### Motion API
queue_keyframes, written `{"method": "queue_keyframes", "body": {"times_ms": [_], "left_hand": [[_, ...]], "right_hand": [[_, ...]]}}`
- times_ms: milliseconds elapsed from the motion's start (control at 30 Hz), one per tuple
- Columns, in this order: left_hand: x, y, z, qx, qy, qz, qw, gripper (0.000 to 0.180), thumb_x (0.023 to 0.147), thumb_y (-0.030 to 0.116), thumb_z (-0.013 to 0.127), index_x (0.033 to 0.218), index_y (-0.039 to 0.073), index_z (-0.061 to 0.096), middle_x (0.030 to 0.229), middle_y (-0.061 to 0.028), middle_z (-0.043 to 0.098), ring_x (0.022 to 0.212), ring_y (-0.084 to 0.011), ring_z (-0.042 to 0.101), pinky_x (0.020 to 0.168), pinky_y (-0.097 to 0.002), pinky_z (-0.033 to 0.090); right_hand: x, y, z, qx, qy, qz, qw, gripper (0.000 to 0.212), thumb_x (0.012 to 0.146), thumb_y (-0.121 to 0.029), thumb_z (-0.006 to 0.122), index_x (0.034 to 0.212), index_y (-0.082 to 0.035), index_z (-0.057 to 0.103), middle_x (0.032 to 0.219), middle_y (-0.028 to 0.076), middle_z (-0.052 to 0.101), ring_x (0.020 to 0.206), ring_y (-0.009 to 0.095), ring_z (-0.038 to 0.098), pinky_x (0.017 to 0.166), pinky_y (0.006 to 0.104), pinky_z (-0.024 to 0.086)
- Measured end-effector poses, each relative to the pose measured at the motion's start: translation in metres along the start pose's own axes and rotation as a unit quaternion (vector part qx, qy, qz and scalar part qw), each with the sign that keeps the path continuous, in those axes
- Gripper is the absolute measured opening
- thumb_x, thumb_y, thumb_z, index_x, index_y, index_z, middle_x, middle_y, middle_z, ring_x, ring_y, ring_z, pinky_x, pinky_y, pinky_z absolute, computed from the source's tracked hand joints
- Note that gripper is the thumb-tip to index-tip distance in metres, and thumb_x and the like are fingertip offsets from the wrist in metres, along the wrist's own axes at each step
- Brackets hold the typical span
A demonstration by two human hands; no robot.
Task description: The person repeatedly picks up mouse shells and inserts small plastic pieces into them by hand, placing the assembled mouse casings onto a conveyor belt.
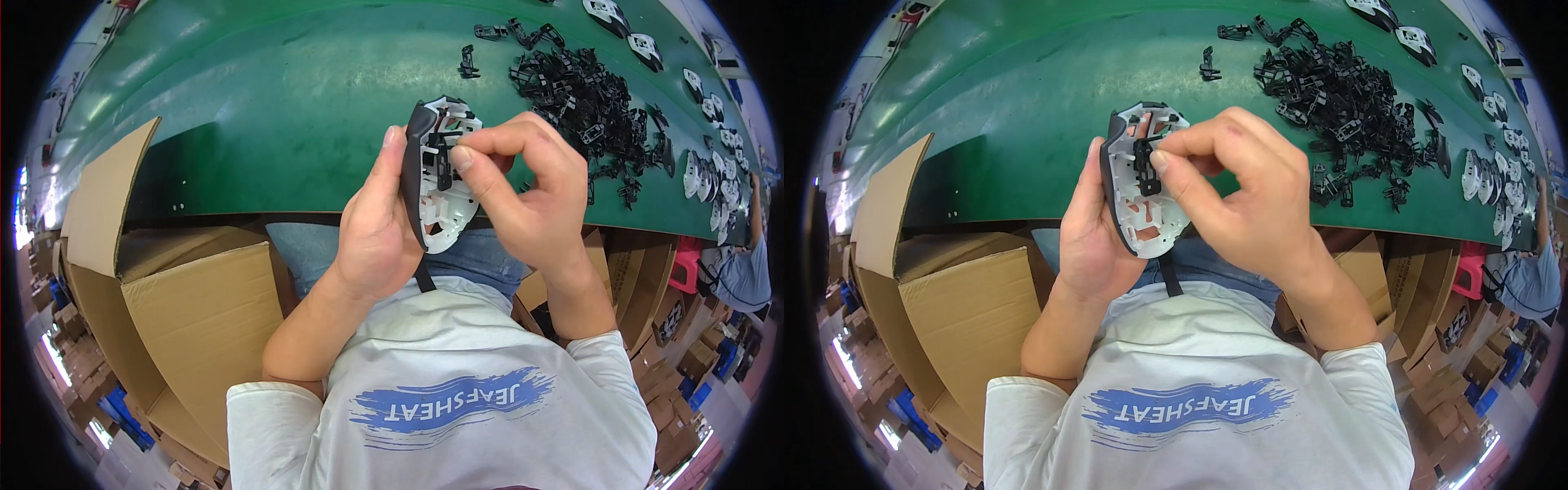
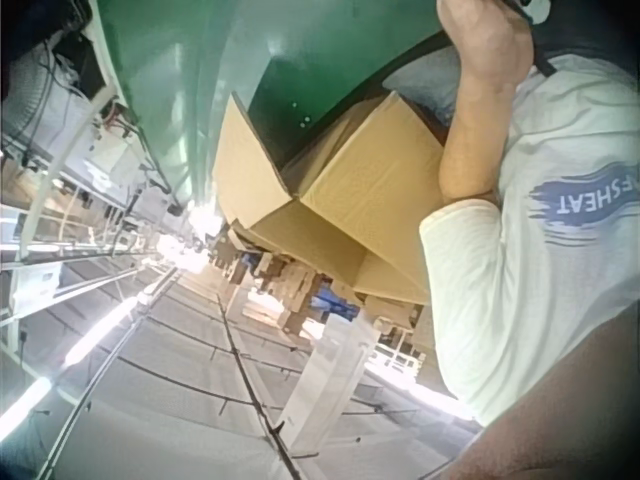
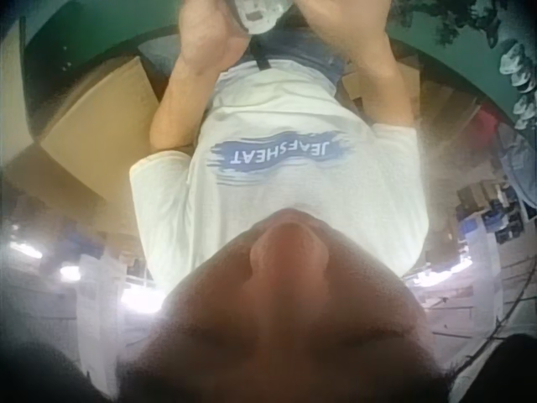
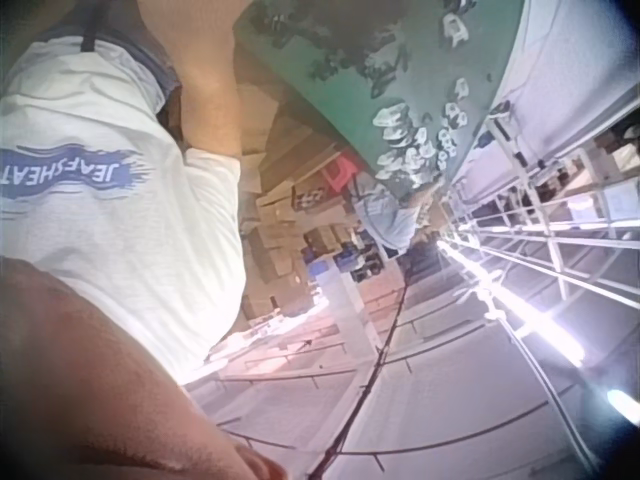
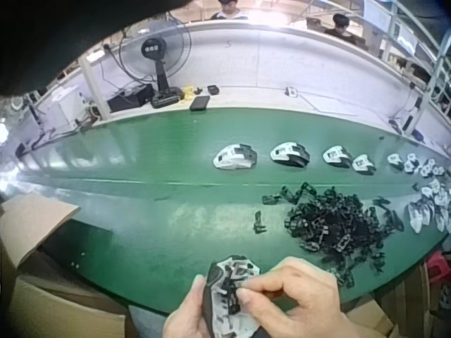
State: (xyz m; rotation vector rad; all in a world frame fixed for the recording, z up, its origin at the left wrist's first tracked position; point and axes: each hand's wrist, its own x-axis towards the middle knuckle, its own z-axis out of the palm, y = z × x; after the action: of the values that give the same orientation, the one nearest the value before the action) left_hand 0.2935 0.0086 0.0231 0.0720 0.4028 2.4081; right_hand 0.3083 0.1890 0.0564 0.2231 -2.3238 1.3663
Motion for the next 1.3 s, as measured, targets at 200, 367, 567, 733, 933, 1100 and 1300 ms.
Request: {"method": "queue_keyframes", "body": {"times_ms": [200,367,567,733,933,1100,1300], "left_hand": [[0.001,-0.006,0.02,0.042,0.141,0.009,0.989,0.055,0.123,0.042,0.028,0.144,0.004,0.061,0.132,-0.0106,0.073,0.123,-0.0194,0.071,0.111,-0.0387,0.056],[-0.001,-0.009,0.016,0.097,0.093,-0.016,0.991,0.061,0.122,0.046,0.023,0.16,0.006,0.05,0.15,-0.0125,0.064,0.137,-0.0253,0.063,0.121,-0.0437,0.048],[0.0,-0.019,0.007,0.007,0.098,-0.012,0.995,0.059,0.122,0.045,0.025,0.158,0.008,0.052,0.148,-0.0125,0.065,0.136,-0.0248,0.064,0.119,-0.0438,0.049],[0.001,-0.022,0.009,0.006,0.098,-0.006,0.995,0.057,0.122,0.044,0.025,0.157,0.008,0.053,0.147,-0.0124,0.066,0.134,-0.0264,0.064,0.118,-0.0441,0.05],[0.001,-0.024,-0.003,-0.057,0.069,-0.017,0.996,0.056,0.122,0.044,0.027,0.156,0.008,0.055,0.147,-0.013,0.066,0.133,-0.0275,0.065,0.118,-0.0446,0.051],[0.005,-0.028,0.022,0.017,0.149,-0.024,0.988,0.056,0.122,0.045,0.028,0.145,0.007,0.062,0.134,-0.0074,0.072,0.122,-0.0202,0.07,0.11,-0.0391,0.056],[-0.002,-0.031,0.01,0.002,0.163,-0.037,0.986,0.056,0.122,0.046,0.028,0.147,0.008,0.061,0.135,-0.0067,0.072,0.122,-0.0172,0.07,0.109,-0.037,0.056]], "right_hand": [[-0.003,0.01,-0.004,-0.088,-0.031,-0.075,0.993,0.01,0.086,-0.003,0.085,0.093,-0.004,0.078,0.083,0.005,0.073,0.068,0.016,0.066,0.065,0.0306,0.052],[-0.011,0.005,0.001,0.019,0.008,0.034,0.999,0.011,0.085,-0.004,0.086,0.09,-0.005,0.077,0.084,0.004,0.072,0.065,0.015,0.065,0.063,0.0305,0.05],[-0.017,0.013,-0.001,-0.05,0.012,-0.04,0.998,0.011,0.085,-0.002,0.086,0.088,-0.005,0.076,0.079,0.003,0.072,0.064,0.014,0.065,0.057,0.0272,0.05],[-0.022,0.014,-0.001,-0.035,0.032,-0.014,0.999,0.012,0.083,-0.003,0.086,0.087,-0.008,0.076,0.075,0.001,0.07,0.062,0.015,0.064,0.059,0.0311,0.049],[-0.026,0.021,-0.001,-0.072,0.028,-0.065,0.995,0.016,0.078,-0.003,0.086,0.085,-0.01,0.074,0.074,0.0,0.066,0.061,0.018,0.063,0.061,0.0327,0.048],[-0.027,0.021,-0.004,-0.088,0.042,-0.066,0.993,0.016,0.079,-0.005,0.087,0.085,-0.011,0.073,0.073,0.0,0.063,0.064,0.02,0.063,0.064,0.0352,0.049],[-0.02,0.019,-0.028,-0.079,-0.11,-0.067,0.989,0.014,0.083,-0.007,0.087,0.093,-0.009,0.078,0.074,0.002,0.064,0.07,0.027,0.067,0.074,0.0373,0.054]]}}
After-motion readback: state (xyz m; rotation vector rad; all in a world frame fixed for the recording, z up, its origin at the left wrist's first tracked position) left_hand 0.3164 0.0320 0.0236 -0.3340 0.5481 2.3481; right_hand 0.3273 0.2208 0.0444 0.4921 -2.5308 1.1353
